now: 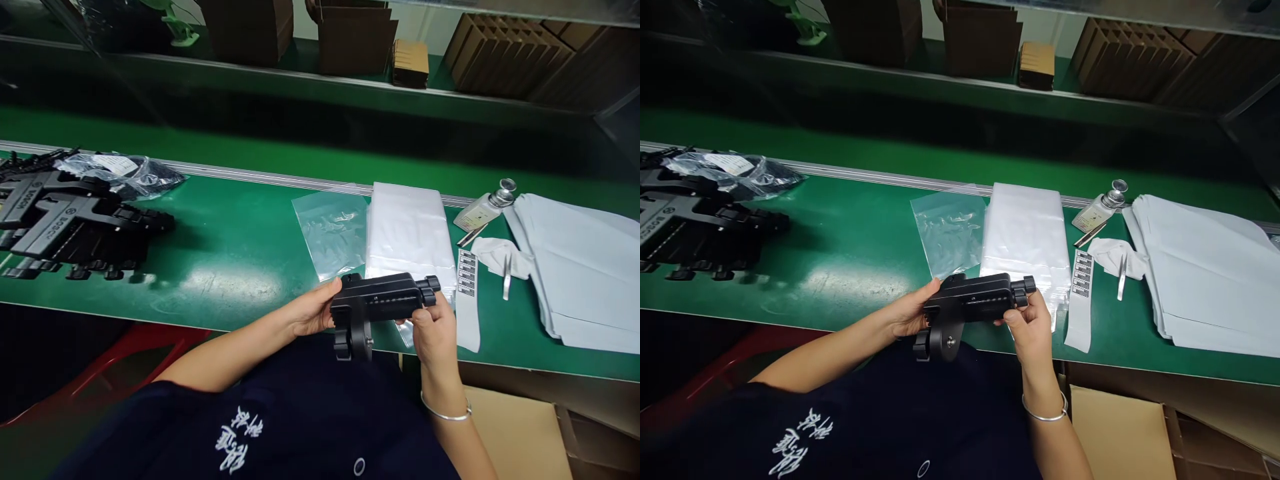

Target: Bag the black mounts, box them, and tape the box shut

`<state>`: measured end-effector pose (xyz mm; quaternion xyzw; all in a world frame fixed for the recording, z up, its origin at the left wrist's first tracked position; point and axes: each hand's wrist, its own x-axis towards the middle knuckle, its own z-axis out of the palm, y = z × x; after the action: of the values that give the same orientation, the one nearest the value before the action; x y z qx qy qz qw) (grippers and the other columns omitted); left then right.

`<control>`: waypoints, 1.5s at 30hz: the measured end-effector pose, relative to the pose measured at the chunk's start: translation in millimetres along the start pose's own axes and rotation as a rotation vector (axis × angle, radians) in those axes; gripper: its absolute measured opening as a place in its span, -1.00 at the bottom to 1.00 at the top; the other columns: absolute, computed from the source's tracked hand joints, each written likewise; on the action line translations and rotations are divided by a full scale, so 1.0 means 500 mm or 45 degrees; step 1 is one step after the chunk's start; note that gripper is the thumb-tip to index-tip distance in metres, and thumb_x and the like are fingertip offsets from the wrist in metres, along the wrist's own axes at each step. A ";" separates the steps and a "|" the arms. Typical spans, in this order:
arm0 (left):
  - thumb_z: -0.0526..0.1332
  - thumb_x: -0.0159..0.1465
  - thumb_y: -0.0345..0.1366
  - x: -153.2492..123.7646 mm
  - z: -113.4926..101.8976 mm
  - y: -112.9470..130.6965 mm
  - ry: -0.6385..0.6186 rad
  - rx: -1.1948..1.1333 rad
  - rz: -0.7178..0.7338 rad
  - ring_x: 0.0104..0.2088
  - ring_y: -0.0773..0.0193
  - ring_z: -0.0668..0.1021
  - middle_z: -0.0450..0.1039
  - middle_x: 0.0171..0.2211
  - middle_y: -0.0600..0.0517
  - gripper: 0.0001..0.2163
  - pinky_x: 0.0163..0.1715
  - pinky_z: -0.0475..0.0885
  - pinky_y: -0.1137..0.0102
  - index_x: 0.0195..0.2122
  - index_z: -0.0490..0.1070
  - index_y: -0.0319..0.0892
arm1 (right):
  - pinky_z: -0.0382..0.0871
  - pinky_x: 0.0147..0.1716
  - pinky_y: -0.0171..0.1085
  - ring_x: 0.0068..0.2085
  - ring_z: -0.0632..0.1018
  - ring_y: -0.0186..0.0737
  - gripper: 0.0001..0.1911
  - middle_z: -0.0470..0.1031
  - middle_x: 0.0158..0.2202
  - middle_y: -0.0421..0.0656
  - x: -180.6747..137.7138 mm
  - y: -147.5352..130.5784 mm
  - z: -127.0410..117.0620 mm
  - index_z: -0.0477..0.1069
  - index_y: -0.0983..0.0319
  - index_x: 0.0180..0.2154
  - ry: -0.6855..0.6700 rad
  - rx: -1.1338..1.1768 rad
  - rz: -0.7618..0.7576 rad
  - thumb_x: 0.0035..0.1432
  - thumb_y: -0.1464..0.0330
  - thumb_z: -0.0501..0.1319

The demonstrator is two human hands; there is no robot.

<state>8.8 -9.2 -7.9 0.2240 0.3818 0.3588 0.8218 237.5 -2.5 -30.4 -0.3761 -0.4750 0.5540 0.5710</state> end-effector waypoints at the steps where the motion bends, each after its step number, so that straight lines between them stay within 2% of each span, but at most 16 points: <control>1: 0.29 0.21 0.06 0.000 0.000 -0.004 0.011 -0.062 -0.039 -0.49 0.38 0.56 0.53 -0.41 0.00 -0.52 -0.49 0.48 0.54 -0.04 0.46 -0.25 | 0.46 -0.59 -0.31 -0.54 0.49 -0.29 -0.54 0.45 -0.50 -0.28 0.002 -0.001 0.004 0.41 0.16 -0.15 0.012 0.009 0.017 -0.01 0.04 0.40; 8: 0.13 0.37 -0.04 0.037 -0.033 0.002 0.062 -0.155 -0.182 -0.47 0.32 0.60 0.58 -0.38 -0.05 -0.61 -0.43 0.51 0.47 -0.09 0.50 -0.29 | 0.40 -0.59 -0.36 -0.55 0.44 -0.35 -0.51 0.41 -0.50 -0.30 -0.008 -0.017 0.034 0.35 0.16 -0.19 0.078 -0.292 -0.068 -0.03 0.01 0.39; 13: 0.01 0.40 0.01 0.096 -0.047 0.001 0.105 -0.175 -0.233 -0.45 0.19 0.60 0.59 -0.41 -0.11 -0.51 -0.34 0.50 0.33 -0.03 0.48 -0.33 | 0.49 -0.47 -0.26 -0.49 0.52 -0.24 -0.52 0.47 -0.48 -0.26 -0.023 -0.032 0.098 0.37 0.16 -0.17 -0.136 -0.832 -0.247 -0.08 0.10 0.44; 17: 0.05 0.35 0.07 0.100 -0.035 0.005 0.071 -0.171 -0.191 -0.43 0.15 0.60 0.59 -0.38 -0.14 -0.47 -0.33 0.49 0.29 0.05 0.46 -0.30 | 0.52 -0.41 -0.18 -0.43 0.57 -0.15 -0.51 0.55 -0.40 -0.16 -0.020 -0.036 0.107 0.41 0.15 -0.09 -0.256 -0.892 -0.300 -0.01 0.07 0.39; 19: 0.15 0.29 0.06 0.084 -0.033 0.015 0.140 -0.108 -0.078 -0.45 0.19 0.59 0.59 -0.38 -0.09 -0.48 -0.34 0.49 0.32 0.09 0.44 -0.25 | 0.53 -0.29 -0.13 -0.31 0.61 -0.09 -0.43 0.59 -0.26 -0.10 -0.013 -0.040 0.069 0.39 0.13 0.02 -0.362 -0.878 -0.269 0.00 0.07 0.39; 21: 0.26 0.21 0.06 0.063 -0.047 0.031 0.277 0.045 0.111 -0.41 0.20 0.59 0.59 -0.31 -0.07 -0.43 -0.30 0.50 0.33 0.14 0.40 -0.18 | 0.51 -0.20 -0.11 -0.20 0.61 -0.07 -0.38 0.58 -0.11 -0.05 -0.005 -0.043 -0.003 0.33 0.13 0.13 -0.313 -0.861 -0.225 0.07 0.06 0.34; 25: 0.23 0.15 0.18 0.044 -0.128 0.069 0.732 0.627 0.573 0.06 0.04 0.50 0.43 0.12 -0.11 -0.30 0.10 0.37 0.21 0.21 0.31 -0.17 | 0.44 -0.26 -0.09 -0.16 0.57 0.01 -0.52 0.55 -0.10 0.03 -0.005 -0.034 -0.191 0.37 0.22 0.06 0.464 -1.322 0.069 0.23 0.08 0.13; 27: 0.14 0.20 0.17 0.050 -0.172 0.084 0.909 0.910 0.679 0.22 0.00 0.35 0.31 0.23 -0.09 -0.35 0.26 0.18 0.16 0.20 0.31 -0.14 | 0.40 -0.27 -0.06 -0.10 0.53 0.12 -0.54 0.54 -0.12 0.09 -0.008 -0.020 -0.257 0.43 0.27 -0.03 0.634 -1.660 0.309 0.21 0.07 0.14; 30: 0.04 0.26 0.08 0.053 -0.197 0.098 1.058 1.294 0.644 0.21 -0.07 0.36 0.36 0.17 -0.12 -0.46 0.26 0.17 0.05 0.15 0.34 -0.15 | 0.35 -0.24 -0.05 -0.06 0.50 0.19 -0.52 0.52 -0.14 0.15 -0.001 0.004 -0.288 0.45 0.32 -0.13 0.576 -1.895 0.453 0.16 0.04 0.20; 32: 0.05 0.25 0.03 0.043 -0.178 0.105 1.187 1.600 0.660 0.19 -0.20 0.35 0.37 0.12 -0.22 -0.45 0.22 0.19 -0.06 0.15 0.33 -0.22 | 0.31 -0.23 -0.06 -0.09 0.51 0.18 -0.58 0.52 -0.19 0.14 0.011 0.016 -0.283 0.45 0.32 -0.21 0.566 -1.926 0.464 0.13 0.07 0.24; 34: 0.07 0.23 0.01 0.031 -0.134 0.108 1.269 1.855 0.819 0.24 -0.27 0.27 0.30 0.16 -0.29 -0.42 0.21 0.16 -0.11 0.17 0.30 -0.26 | 0.28 -0.22 -0.07 -0.16 0.52 0.13 -0.71 0.53 -0.26 0.09 0.022 0.023 -0.278 0.43 0.28 -0.32 0.593 -1.836 0.468 0.11 0.15 0.26; 36: 0.08 0.25 -0.02 0.030 -0.074 0.101 1.167 1.921 0.992 0.21 -0.21 0.31 0.31 0.15 -0.26 -0.47 0.18 0.25 -0.03 0.15 0.32 -0.22 | 0.25 -0.22 -0.08 -0.20 0.52 0.09 -0.80 0.52 -0.31 0.04 0.028 0.026 -0.281 0.38 0.24 -0.42 0.640 -1.687 0.449 0.09 0.23 0.26; 38: 0.08 0.27 -0.06 0.051 -0.005 0.082 0.859 1.858 0.990 0.06 -0.07 0.47 0.43 0.02 -0.15 -0.59 0.07 0.38 0.09 0.06 0.39 -0.14 | 0.24 -0.22 -0.09 -0.24 0.52 0.04 -0.84 0.51 -0.35 -0.01 0.025 0.027 -0.290 0.34 0.22 -0.46 0.674 -1.561 0.429 0.08 0.28 0.22; 40: 0.09 0.29 -0.09 0.095 0.066 0.048 0.454 1.788 0.843 -0.07 0.04 0.54 0.51 -0.10 -0.08 -0.68 -0.01 0.43 0.18 -0.05 0.45 -0.12 | 0.25 -0.25 -0.12 -0.29 0.50 -0.03 -0.83 0.49 -0.39 -0.06 0.014 0.026 -0.300 0.32 0.21 -0.48 0.679 -1.470 0.419 0.09 0.28 0.17; 42: 0.11 0.30 -0.14 0.157 0.133 0.004 0.095 1.686 0.664 -0.08 0.09 0.54 0.52 -0.09 -0.07 -0.73 -0.03 0.43 0.22 -0.10 0.48 -0.12 | 0.27 -0.32 -0.18 -0.37 0.48 -0.12 -0.78 0.46 -0.45 -0.13 -0.005 0.025 -0.306 0.32 0.20 -0.47 0.660 -1.366 0.406 0.12 0.22 0.13; 45: 0.21 0.23 -0.24 0.258 0.218 -0.066 -0.188 1.366 0.421 -0.09 0.14 0.56 0.50 -0.01 -0.11 -0.59 -0.02 0.41 0.23 0.12 0.35 -0.11 | 0.26 -0.44 -0.26 -0.47 0.40 -0.23 -0.65 0.39 -0.54 -0.22 -0.040 0.022 -0.307 0.33 0.21 -0.47 0.613 -1.054 0.350 0.12 0.06 0.12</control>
<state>166.7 57.6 -23.3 0.6916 0.4121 0.2217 0.5502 383.0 -6.5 -84.1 -0.7477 -0.4557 0.2865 0.3889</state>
